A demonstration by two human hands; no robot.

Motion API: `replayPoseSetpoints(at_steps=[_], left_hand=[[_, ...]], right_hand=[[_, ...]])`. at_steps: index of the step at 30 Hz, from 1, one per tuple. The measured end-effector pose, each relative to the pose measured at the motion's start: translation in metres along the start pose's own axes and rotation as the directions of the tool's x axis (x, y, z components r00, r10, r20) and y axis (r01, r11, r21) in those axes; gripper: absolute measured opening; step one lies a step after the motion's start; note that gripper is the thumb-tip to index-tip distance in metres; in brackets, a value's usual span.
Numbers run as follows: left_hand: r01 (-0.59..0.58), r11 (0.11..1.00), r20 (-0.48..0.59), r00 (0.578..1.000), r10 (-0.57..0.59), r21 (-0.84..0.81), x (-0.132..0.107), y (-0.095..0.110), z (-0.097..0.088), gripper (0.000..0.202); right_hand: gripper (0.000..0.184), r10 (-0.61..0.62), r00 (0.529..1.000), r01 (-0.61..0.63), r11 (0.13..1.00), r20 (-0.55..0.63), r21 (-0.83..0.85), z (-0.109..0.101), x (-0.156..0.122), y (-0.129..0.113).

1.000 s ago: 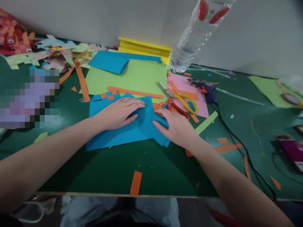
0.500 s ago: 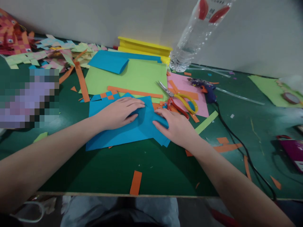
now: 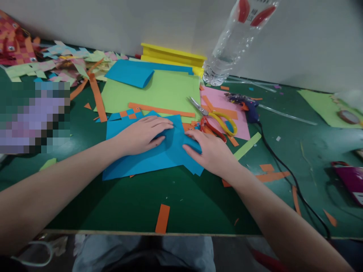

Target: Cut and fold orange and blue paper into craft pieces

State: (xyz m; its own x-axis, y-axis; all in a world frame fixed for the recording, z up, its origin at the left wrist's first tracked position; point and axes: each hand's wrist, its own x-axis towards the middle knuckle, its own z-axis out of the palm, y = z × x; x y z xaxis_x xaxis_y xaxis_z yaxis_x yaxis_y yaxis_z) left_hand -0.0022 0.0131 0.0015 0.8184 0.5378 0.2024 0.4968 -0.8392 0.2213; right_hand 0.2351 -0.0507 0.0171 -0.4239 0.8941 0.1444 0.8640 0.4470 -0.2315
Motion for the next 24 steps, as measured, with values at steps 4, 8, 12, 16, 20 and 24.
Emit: replayPoseSetpoints(at_steps=[4,8,12,16,20,24], left_hand=[[-0.003,1.000,0.001,1.000,0.003,0.003,0.0000,0.0007,-0.0006,0.038],[0.003,1.000,0.006,1.000,-0.003,0.005,0.0004,0.0013,-0.0014,0.037],[0.008,1.000,0.003,1.000,-0.008,-0.002,0.0005,0.0008,-0.0010,0.037],[0.003,1.000,0.003,1.000,-0.003,0.003,0.0000,-0.0001,0.0001,0.038],[-0.004,1.000,0.001,1.000,0.004,0.010,-0.0005,-0.0001,0.0002,0.037],[-0.002,1.000,-0.002,1.000,0.002,0.010,-0.0004,0.0004,-0.0002,0.037]], right_hand=[[0.037,-0.002,1.000,0.002,1.000,0.000,-0.007,-0.0001,-0.0003,-0.0001],[0.037,0.000,1.000,0.000,1.000,0.006,-0.007,-0.0008,0.0001,-0.0004],[0.037,0.002,1.000,-0.002,1.000,0.006,-0.003,-0.0010,-0.0001,-0.0001],[0.037,-0.003,1.000,0.003,1.000,0.007,-0.013,-0.0011,-0.0004,0.0000],[0.037,-0.006,1.000,0.006,1.000,0.006,-0.013,-0.0010,-0.0002,-0.0006],[0.038,-0.013,1.000,0.013,1.000,-0.001,-0.017,-0.0006,-0.0003,-0.0007]])
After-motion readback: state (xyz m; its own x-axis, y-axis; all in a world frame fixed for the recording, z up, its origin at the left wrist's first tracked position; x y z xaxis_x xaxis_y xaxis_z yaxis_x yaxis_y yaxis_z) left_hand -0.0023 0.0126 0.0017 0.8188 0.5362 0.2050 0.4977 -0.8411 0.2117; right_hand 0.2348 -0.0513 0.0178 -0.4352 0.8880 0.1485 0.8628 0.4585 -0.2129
